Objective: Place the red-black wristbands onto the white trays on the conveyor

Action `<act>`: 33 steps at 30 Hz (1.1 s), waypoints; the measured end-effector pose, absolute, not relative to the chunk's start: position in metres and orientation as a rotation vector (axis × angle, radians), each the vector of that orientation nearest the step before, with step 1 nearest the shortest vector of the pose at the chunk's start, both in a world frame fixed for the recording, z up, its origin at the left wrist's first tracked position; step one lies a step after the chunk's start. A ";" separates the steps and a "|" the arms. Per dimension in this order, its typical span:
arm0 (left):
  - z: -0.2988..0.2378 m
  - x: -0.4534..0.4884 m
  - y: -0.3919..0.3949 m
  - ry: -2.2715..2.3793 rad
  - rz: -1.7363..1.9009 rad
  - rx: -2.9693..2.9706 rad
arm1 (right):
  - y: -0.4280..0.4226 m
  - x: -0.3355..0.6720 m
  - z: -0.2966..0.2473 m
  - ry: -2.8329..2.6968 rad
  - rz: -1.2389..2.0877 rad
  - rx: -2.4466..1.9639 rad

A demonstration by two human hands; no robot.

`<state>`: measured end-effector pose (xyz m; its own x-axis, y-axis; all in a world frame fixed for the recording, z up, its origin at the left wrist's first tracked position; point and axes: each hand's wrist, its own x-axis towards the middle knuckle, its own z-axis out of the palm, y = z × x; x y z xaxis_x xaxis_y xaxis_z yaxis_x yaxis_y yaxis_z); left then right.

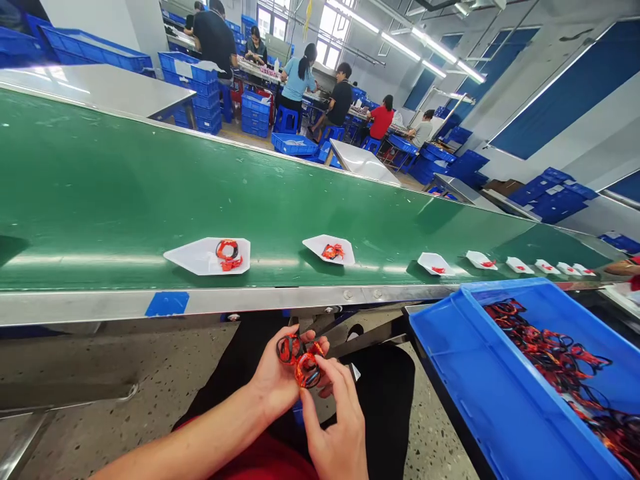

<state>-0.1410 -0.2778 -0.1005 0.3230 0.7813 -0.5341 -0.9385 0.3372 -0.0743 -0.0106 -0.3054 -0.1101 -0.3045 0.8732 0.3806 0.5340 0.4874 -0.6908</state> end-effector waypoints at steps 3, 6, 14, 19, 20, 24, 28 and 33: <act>-0.103 -0.142 -0.279 0.439 1.199 -0.407 | -0.305 -0.008 -0.109 -1.951 0.596 -1.151; -0.103 -0.144 -0.279 0.444 1.203 -0.421 | -0.306 -0.004 -0.109 -1.843 0.709 -1.142; -0.103 -0.145 -0.278 0.502 1.226 -0.472 | -0.296 0.006 -0.101 -0.478 1.958 -0.909; -0.107 -0.145 -0.278 0.503 1.228 -0.486 | -0.293 0.007 -0.096 -0.078 2.089 -0.708; -0.108 -0.144 -0.278 0.508 1.229 -0.488 | -0.293 0.007 -0.096 -0.047 2.090 -0.696; -0.110 -0.145 -0.277 0.526 1.232 -0.497 | -0.293 0.005 -0.097 0.006 2.089 -0.674; -0.111 -0.145 -0.277 0.523 1.238 -0.500 | -0.293 0.005 -0.101 -0.016 2.087 -0.635; -0.111 -0.144 -0.277 0.526 1.233 -0.502 | -0.294 0.007 -0.105 -0.074 2.081 -0.595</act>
<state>-0.1435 -0.2766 -0.1111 0.2446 0.7423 -0.6238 -0.9640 0.2551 -0.0744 0.0070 -0.2939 -0.1047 -0.4428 0.8103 -0.3838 -0.7808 -0.5589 -0.2792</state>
